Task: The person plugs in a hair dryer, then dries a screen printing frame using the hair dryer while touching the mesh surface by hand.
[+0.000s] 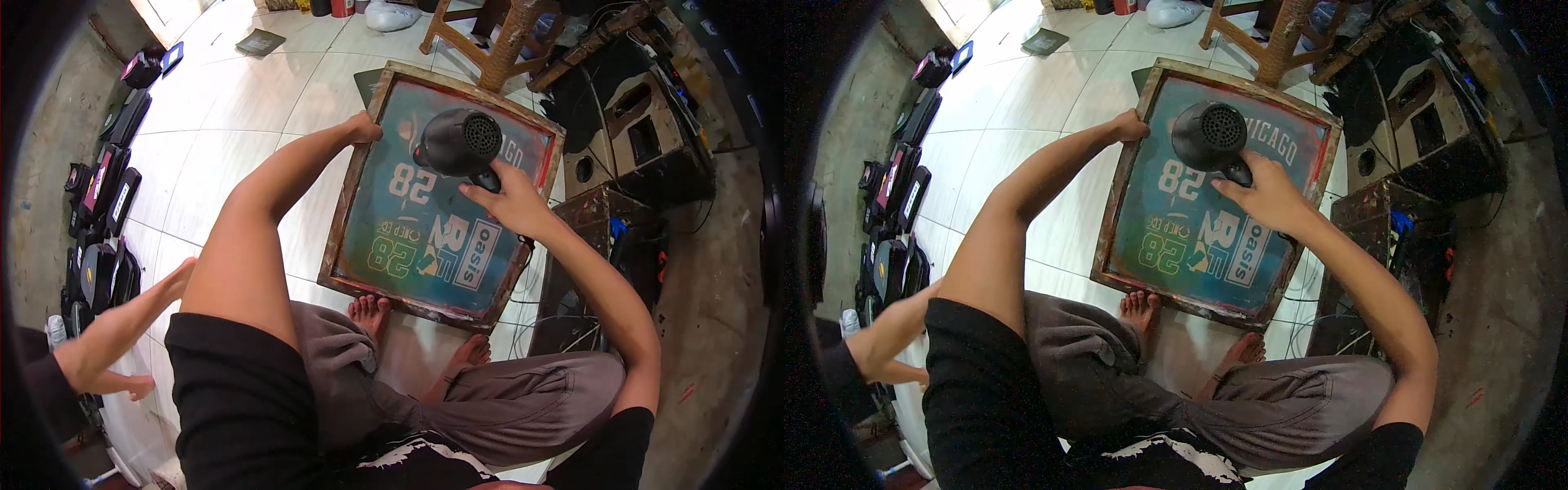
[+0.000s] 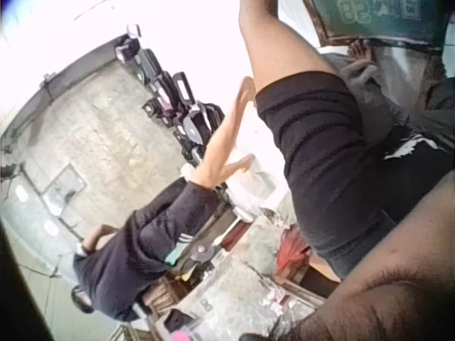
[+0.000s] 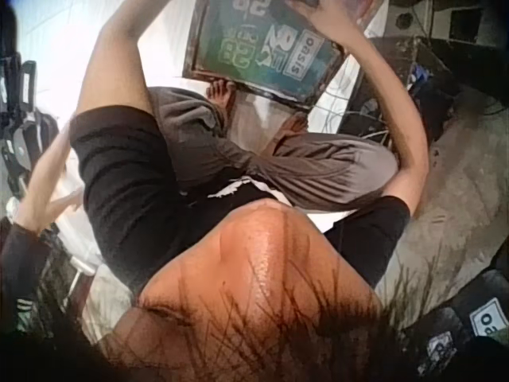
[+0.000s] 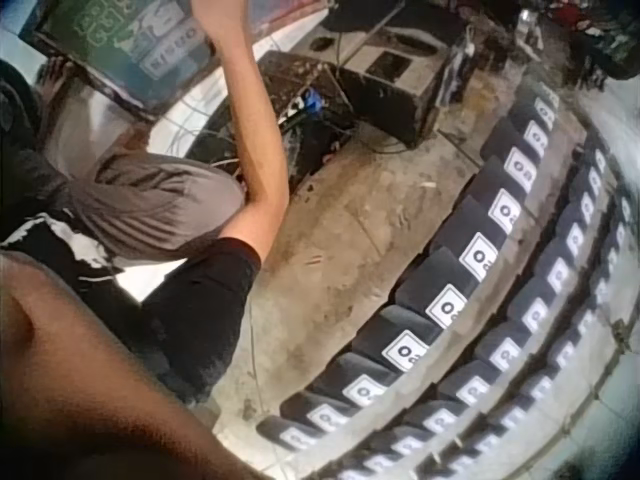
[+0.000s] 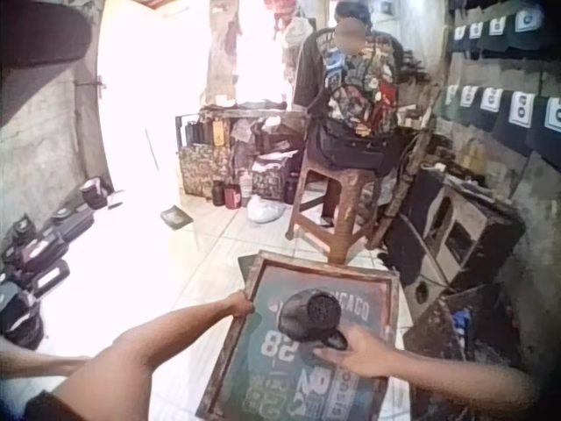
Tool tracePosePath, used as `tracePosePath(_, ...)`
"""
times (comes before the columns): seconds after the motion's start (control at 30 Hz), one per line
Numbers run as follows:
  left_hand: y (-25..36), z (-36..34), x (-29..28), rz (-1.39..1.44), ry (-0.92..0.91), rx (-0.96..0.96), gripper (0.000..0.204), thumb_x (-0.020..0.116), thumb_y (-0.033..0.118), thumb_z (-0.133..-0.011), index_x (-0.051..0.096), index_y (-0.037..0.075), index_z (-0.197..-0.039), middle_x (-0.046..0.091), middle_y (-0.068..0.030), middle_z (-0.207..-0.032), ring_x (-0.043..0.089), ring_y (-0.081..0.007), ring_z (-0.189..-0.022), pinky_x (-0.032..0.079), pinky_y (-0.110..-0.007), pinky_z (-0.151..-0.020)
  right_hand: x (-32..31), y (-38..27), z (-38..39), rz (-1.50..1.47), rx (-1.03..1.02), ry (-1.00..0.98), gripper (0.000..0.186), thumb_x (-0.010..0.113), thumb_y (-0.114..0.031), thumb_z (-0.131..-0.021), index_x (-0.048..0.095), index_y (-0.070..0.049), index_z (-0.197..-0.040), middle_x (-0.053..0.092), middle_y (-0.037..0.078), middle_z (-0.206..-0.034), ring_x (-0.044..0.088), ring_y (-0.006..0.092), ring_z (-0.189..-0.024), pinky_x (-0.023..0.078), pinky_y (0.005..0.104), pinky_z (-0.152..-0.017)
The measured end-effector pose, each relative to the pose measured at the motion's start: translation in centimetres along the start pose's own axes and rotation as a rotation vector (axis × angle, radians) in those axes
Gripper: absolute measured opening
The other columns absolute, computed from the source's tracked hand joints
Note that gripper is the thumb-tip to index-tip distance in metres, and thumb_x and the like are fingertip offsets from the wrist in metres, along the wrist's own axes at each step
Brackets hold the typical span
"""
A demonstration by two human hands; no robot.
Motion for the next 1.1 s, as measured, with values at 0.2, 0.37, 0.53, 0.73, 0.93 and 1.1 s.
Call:
tracePosePath(0.2, 0.3, 0.5, -0.2, -0.011, 0.006, -0.009, 0.055, 0.074, 0.029, -0.067, 0.066, -0.011, -0.105, 0.069, -0.0255, -0.097, 0.071, -0.0344, -0.084, 0.060, -0.042, -0.067, 1.9, -2.0, -0.1, -0.102, 0.178, -0.135, 0.046, 0.071, -0.027, -0.088, 0.058, 0.005, -0.117, 0.068, 0.020, -0.087, 0.067, 0.0252, -0.080, 0.052, 0.0385, -0.076)
tracePosePath(0.37, -0.7, -0.7, 0.3, 0.017, 0.028, -0.022, 0.057, 0.074, 0.029, -0.067, 0.065, -0.010, -0.106, 0.069, -0.0254, -0.097, 0.071, -0.0341, -0.084, 0.060, -0.042, -0.066, 3.7, -1.8, -0.5, -0.072, -0.021, -0.128, 0.043, 0.072, -0.027, -0.089, 0.059, 0.003, -0.116, 0.064, 0.013, -0.080, 0.062, 0.0178, -0.068, 0.049, 0.0339, -0.063)
tracePosePath(0.53, -0.6, -0.6, 0.5, 0.007, -0.040, -0.017, 0.057, 0.074, 0.027, -0.066, 0.065, -0.011, -0.107, 0.069, -0.0257, -0.097, 0.071, -0.0340, -0.084, 0.060, -0.043, -0.065, 4.1, -1.9, -0.2, -0.081, -0.068, -0.200, 0.039, 0.073, -0.025, -0.089, 0.059, 0.002, -0.114, 0.061, 0.004, -0.073, 0.055, 0.0111, -0.057, 0.047, 0.0294, -0.054)
tracePosePath(0.73, 0.1, -0.1, 0.4, 0.018, -0.041, 0.019, 0.054, 0.074, 0.026, -0.067, 0.066, -0.008, -0.108, 0.070, -0.0241, -0.097, 0.071, -0.0333, -0.082, 0.059, -0.043, -0.064, 2.7, -0.9, 0.3, 0.038, -0.023, -0.226, 0.044, 0.069, -0.026, -0.089, 0.059, 0.007, -0.117, 0.069, 0.025, -0.094, 0.070, 0.0313, -0.088, 0.052, 0.0407, -0.079)
tracePosePath(0.93, 0.5, 0.8, -0.2, -0.001, 0.011, 0.016, 0.052, 0.072, 0.024, -0.068, 0.067, -0.005, -0.110, 0.069, -0.0230, -0.100, 0.071, -0.0331, -0.084, 0.059, -0.043, -0.065, -0.7, 0.4, 1.4, 0.101, 0.157, -0.133, 0.045, 0.071, -0.029, -0.089, 0.059, 0.006, -0.114, 0.068, 0.024, -0.096, 0.069, 0.0304, -0.089, 0.051, 0.0397, -0.080)
tracePosePath(1.1, 0.7, 1.1, -0.2, -0.008, 0.030, 0.034, 0.054, 0.070, 0.024, -0.069, 0.065, -0.006, -0.114, 0.069, -0.0240, -0.102, 0.071, -0.0339, -0.088, 0.060, -0.043, -0.067, -1.0, 3.6, 3.4, 0.105, 0.191, -0.056, 0.045, 0.071, -0.028, -0.090, 0.059, 0.006, -0.117, 0.069, 0.021, -0.096, 0.068, 0.0274, -0.090, 0.050, 0.0403, -0.081)
Point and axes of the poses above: each hand's wrist, its own z-axis away from the middle knuckle, its own x-axis out of the palm, y = z × x, the point moved 6 cm from there along -z, towards the middle knuckle
